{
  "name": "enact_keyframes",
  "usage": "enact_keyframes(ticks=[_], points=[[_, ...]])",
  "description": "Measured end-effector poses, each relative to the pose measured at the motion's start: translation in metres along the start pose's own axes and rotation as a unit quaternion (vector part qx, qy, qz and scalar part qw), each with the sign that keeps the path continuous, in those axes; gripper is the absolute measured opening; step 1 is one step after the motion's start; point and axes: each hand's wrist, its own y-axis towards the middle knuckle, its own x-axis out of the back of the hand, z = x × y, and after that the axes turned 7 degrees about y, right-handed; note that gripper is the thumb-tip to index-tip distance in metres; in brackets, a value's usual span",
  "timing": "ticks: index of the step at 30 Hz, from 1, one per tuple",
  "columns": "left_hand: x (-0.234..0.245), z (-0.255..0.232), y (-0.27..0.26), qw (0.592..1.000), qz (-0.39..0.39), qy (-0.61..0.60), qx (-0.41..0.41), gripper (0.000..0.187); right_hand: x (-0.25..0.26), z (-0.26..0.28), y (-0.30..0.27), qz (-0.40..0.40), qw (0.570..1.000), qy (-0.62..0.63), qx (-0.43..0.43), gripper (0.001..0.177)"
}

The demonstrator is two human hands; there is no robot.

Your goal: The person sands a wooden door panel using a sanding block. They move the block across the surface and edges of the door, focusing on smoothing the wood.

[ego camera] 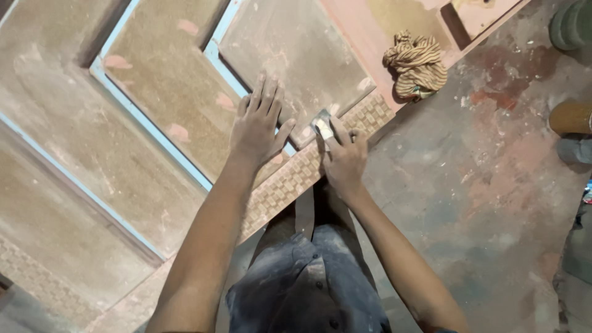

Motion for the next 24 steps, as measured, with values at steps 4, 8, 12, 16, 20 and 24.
enact_keyframes(ticks=[4,8,12,16,20,24], points=[[0.004,-0.001,0.003,1.0,-0.001,0.005,-0.001,0.074,-0.024,-0.002,-0.018,0.009,0.995,-0.025,0.099,0.029],[0.004,-0.001,0.001,1.0,-0.003,0.002,0.001,0.071,-0.028,-0.017,-0.015,0.059,0.997,-0.052,-0.02,0.022],[0.006,0.0,0.005,1.0,0.006,0.003,0.001,0.068,-0.009,0.007,-0.007,0.003,0.989,0.011,0.15,0.031],[-0.002,-0.002,-0.001,1.0,0.019,-0.001,0.01,0.064,0.0,0.005,-0.001,-0.012,0.998,-0.006,0.059,0.03],[-0.001,0.002,0.005,1.0,-0.018,-0.014,-0.005,0.073,-0.01,0.007,-0.002,-0.01,0.997,-0.016,0.081,0.025],[-0.003,0.002,-0.008,1.0,0.0,-0.005,0.006,0.06,-0.018,0.0,-0.008,0.061,0.998,-0.031,-0.017,0.017]])
